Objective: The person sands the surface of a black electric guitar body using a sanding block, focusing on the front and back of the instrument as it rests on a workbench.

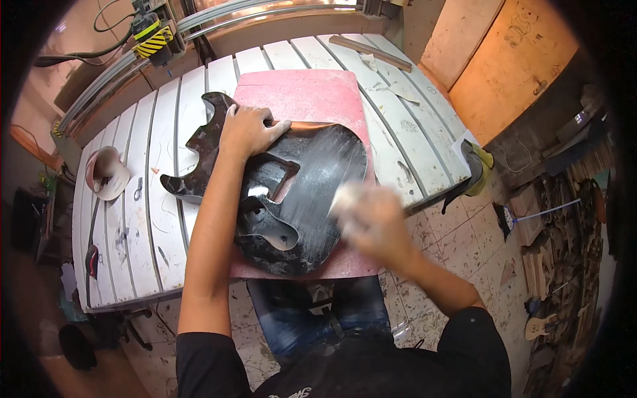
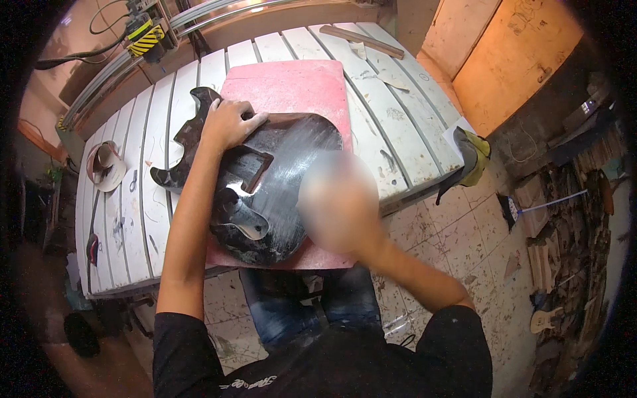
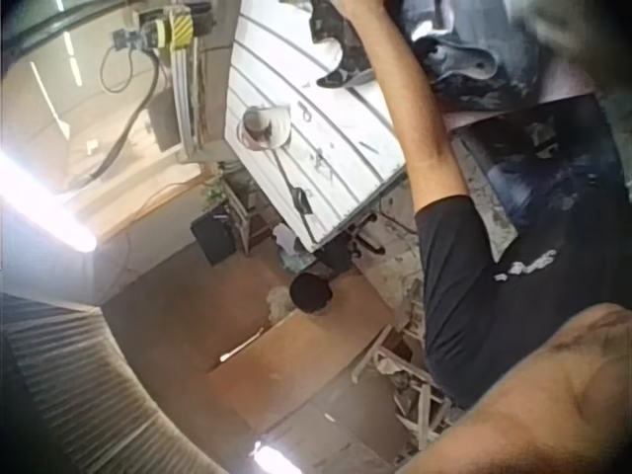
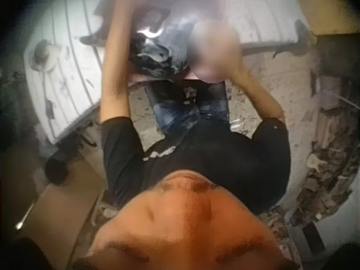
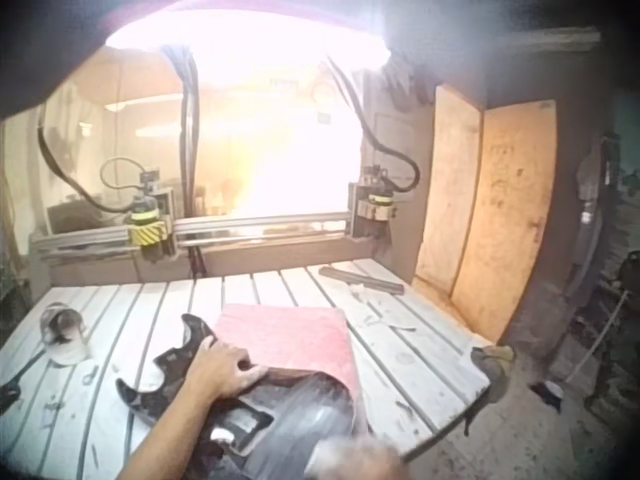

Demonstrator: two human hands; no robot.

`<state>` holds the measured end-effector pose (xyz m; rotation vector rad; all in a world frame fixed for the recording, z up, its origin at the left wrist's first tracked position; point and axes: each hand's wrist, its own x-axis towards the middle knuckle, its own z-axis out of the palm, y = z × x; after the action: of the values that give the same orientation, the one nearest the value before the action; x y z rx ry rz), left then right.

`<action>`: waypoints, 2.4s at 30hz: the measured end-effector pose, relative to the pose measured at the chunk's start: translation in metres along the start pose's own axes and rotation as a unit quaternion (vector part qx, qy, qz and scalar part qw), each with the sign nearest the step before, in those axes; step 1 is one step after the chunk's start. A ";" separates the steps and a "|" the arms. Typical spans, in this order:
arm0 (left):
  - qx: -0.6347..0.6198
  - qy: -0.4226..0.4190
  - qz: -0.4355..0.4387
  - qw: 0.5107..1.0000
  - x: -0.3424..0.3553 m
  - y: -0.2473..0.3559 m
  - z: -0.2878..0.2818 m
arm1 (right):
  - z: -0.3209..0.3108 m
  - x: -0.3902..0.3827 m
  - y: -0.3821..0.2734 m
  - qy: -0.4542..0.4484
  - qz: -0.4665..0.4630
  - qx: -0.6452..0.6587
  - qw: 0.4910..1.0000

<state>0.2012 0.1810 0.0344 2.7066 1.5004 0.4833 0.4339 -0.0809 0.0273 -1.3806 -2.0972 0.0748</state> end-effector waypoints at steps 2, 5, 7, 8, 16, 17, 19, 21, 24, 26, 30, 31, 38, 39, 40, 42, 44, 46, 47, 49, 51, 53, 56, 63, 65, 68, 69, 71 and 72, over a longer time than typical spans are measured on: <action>-0.002 0.002 0.005 1.000 0.002 -0.001 -0.002 | -0.014 -0.019 -0.051 -0.020 -0.035 0.047 0.998; 0.006 -0.010 -0.004 1.000 0.000 0.005 -0.006 | -0.007 -0.004 0.004 0.033 -0.040 0.024 0.998; 0.011 -0.016 -0.004 1.000 0.000 0.002 -0.005 | -0.014 0.022 0.039 0.097 0.037 -0.059 0.993; 0.014 -0.021 -0.005 1.000 0.001 0.002 -0.005 | -0.014 0.020 0.034 0.097 0.037 -0.061 0.993; 0.011 -0.035 -0.017 0.999 0.002 0.001 -0.003 | -0.006 0.006 0.022 0.058 -0.044 0.026 0.997; 0.019 -0.033 -0.018 0.999 0.003 0.002 -0.003 | -0.016 0.020 0.044 0.068 0.030 -0.013 0.997; 0.008 -0.020 -0.011 1.000 0.003 0.003 0.003 | -0.017 0.025 0.047 0.098 0.089 -0.093 0.987; 0.006 -0.003 -0.013 1.000 -0.001 -0.004 0.001 | -0.006 0.002 -0.008 0.065 0.015 -0.023 0.998; -0.012 -0.010 -0.014 1.000 0.005 0.001 -0.004 | -0.007 0.003 -0.013 0.023 -0.064 0.062 0.996; -0.009 -0.027 -0.014 0.999 0.000 0.000 -0.005 | 0.006 0.014 0.024 0.022 -0.045 0.068 0.996; -0.012 -0.027 -0.006 1.000 0.005 0.004 -0.001 | -0.006 0.060 0.066 0.085 0.119 -0.089 0.985; -0.009 -0.026 -0.011 1.000 0.005 0.002 -0.001 | 0.004 0.055 0.053 0.071 0.045 -0.053 0.995; -0.006 -0.027 -0.006 1.000 0.003 0.004 0.000 | 0.013 0.061 0.075 0.027 0.032 0.021 0.999; -0.013 -0.026 -0.006 1.000 0.005 0.006 -0.002 | 0.010 0.067 0.078 0.027 0.032 0.021 0.999; -0.016 -0.025 -0.004 1.000 0.007 0.009 0.001 | 0.005 0.072 0.077 0.065 0.083 -0.044 0.993; 0.001 -0.003 -0.007 1.000 0.002 0.001 0.003 | 0.010 0.072 0.051 0.101 0.124 -0.095 0.982; 0.012 -0.006 -0.019 1.000 -0.004 -0.007 0.001 | 0.022 0.044 0.000 0.039 -0.063 0.023 0.997; 0.009 -0.004 -0.012 1.000 0.004 0.000 -0.001 | 0.017 0.046 0.012 0.036 -0.068 0.039 0.996; 0.000 -0.021 -0.018 1.000 0.002 -0.001 -0.005 | 0.021 0.044 0.019 0.032 -0.071 0.071 0.994; -0.018 -0.037 -0.016 0.999 0.002 0.003 -0.005 | 0.011 0.073 0.065 0.068 0.058 -0.010 0.996; -0.018 -0.035 -0.011 0.999 0.003 0.007 -0.002 | 0.004 0.080 0.068 0.088 0.136 -0.074 0.984; -0.014 -0.032 -0.013 0.999 0.004 0.004 -0.002 | 0.022 0.064 0.054 0.063 0.031 -0.007 0.997; -0.007 -0.006 -0.009 1.000 0.000 -0.005 0.001 | 0.015 0.031 -0.025 0.000 -0.053 0.039 0.998; -0.016 -0.006 -0.005 1.000 0.003 0.002 0.004 | 0.010 0.088 0.067 0.058 0.146 -0.113 0.981; -0.015 -0.001 -0.010 1.000 0.000 -0.006 0.002 | 0.020 0.063 0.011 0.046 0.042 -0.049 0.997; -0.008 -0.021 -0.008 1.000 0.000 -0.002 -0.002 | 0.019 0.062 0.014 0.019 -0.057 0.029 0.998; -0.010 -0.020 -0.010 1.000 0.000 -0.002 -0.003 | 0.019 0.070 0.032 0.000 -0.061 0.051 0.997; -0.013 -0.017 -0.012 1.000 0.000 -0.001 -0.001 | 0.008 0.103 0.064 -0.003 0.140 -0.037 0.989; -0.016 -0.011 -0.006 1.000 0.003 0.003 0.000 | 0.004 0.101 0.065 -0.002 0.142 -0.043 0.989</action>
<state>0.2051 0.1819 0.0352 2.6694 1.4892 0.4714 0.4579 0.0354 0.0473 -1.7254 -1.9125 0.1029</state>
